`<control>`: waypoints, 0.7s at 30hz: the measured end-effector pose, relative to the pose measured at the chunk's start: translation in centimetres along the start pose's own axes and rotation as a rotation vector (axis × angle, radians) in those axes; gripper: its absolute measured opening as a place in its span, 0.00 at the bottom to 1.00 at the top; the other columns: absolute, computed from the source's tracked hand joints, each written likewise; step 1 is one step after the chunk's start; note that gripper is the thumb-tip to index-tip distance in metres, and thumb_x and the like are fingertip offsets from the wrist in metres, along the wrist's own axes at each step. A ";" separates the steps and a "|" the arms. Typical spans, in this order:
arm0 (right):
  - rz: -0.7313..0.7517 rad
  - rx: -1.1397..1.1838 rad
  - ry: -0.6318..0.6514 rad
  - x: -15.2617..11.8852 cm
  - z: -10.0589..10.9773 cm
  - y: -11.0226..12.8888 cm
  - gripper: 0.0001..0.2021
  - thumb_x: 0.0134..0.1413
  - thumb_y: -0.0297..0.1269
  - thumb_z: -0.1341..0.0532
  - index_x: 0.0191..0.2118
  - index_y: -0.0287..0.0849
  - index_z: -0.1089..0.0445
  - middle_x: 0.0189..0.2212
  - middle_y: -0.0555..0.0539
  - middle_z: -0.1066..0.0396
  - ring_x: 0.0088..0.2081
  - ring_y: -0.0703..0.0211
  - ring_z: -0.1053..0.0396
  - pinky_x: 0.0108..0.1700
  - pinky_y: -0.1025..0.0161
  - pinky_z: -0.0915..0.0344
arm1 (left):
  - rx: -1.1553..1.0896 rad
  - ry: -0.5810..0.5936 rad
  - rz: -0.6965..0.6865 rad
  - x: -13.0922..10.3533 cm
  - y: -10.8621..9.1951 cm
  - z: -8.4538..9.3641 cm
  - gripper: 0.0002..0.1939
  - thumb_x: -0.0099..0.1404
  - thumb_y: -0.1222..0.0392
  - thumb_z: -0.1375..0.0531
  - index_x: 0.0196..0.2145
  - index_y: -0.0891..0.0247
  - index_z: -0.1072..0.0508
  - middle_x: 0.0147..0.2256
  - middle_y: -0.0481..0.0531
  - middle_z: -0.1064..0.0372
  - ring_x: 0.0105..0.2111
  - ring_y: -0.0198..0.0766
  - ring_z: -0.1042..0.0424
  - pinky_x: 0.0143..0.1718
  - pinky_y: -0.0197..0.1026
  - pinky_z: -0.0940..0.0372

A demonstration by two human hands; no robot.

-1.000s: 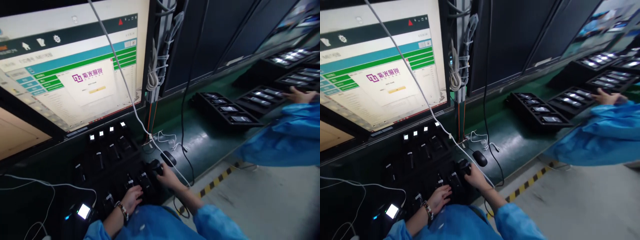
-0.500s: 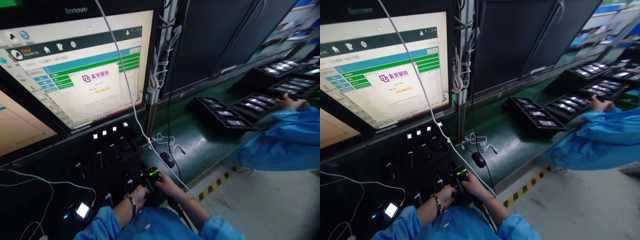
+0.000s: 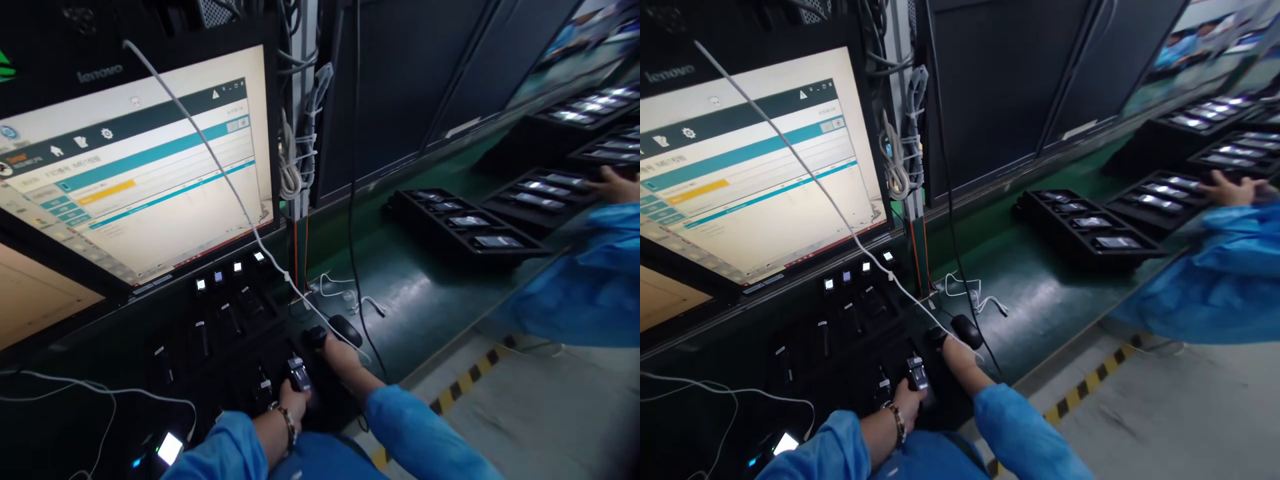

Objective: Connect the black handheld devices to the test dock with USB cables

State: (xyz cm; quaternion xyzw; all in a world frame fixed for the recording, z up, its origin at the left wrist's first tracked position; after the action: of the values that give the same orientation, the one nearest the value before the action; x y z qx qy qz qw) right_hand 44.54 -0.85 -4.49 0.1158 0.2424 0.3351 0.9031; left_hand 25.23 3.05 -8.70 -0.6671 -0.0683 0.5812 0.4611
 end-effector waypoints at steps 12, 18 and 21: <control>0.545 0.589 0.022 -12.2 6.3 9.5 0.13 0.61 0.44 0.48 0.32 0.42 0.34 0.28 0.46 0.28 0.30 0.57 0.30 0.31 0.63 0.36 | -0.726 0.450 -0.196 -8.4 -9.7 7.0 0.21 0.45 0.63 0.31 0.39 0.58 0.27 0.29 0.46 0.32 0.27 0.29 0.36 0.30 0.34 0.41; 0.742 0.751 -0.078 -15.7 8.8 14.3 0.19 0.63 0.48 0.50 0.33 0.41 0.29 0.27 0.46 0.29 0.29 0.60 0.32 0.32 0.64 0.36 | -0.990 0.549 0.022 -11.4 -10.7 7.3 0.16 0.46 0.55 0.37 0.33 0.68 0.24 0.36 0.58 0.26 0.34 0.37 0.31 0.33 0.38 0.34; 0.871 0.694 -0.143 -16.7 9.8 15.9 0.21 0.65 0.46 0.52 0.33 0.40 0.26 0.26 0.45 0.29 0.29 0.60 0.32 0.31 0.65 0.36 | -1.031 0.456 0.083 -11.4 -9.9 7.7 0.14 0.52 0.55 0.42 0.31 0.67 0.23 0.32 0.57 0.24 0.34 0.39 0.28 0.34 0.39 0.32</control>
State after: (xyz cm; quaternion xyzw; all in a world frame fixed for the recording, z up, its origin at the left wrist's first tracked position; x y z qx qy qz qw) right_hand 29.88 -0.51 15.85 0.5181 0.2063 0.5687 0.6046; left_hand 19.59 5.68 7.08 -0.9169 -0.2156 0.3313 0.0554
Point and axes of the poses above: each hand's wrist, its own x-axis towards the middle knuckle, its own z-axis out of the back of the hand, y = z × x, the point moved 8 cm from there along x, towards the middle knuckle
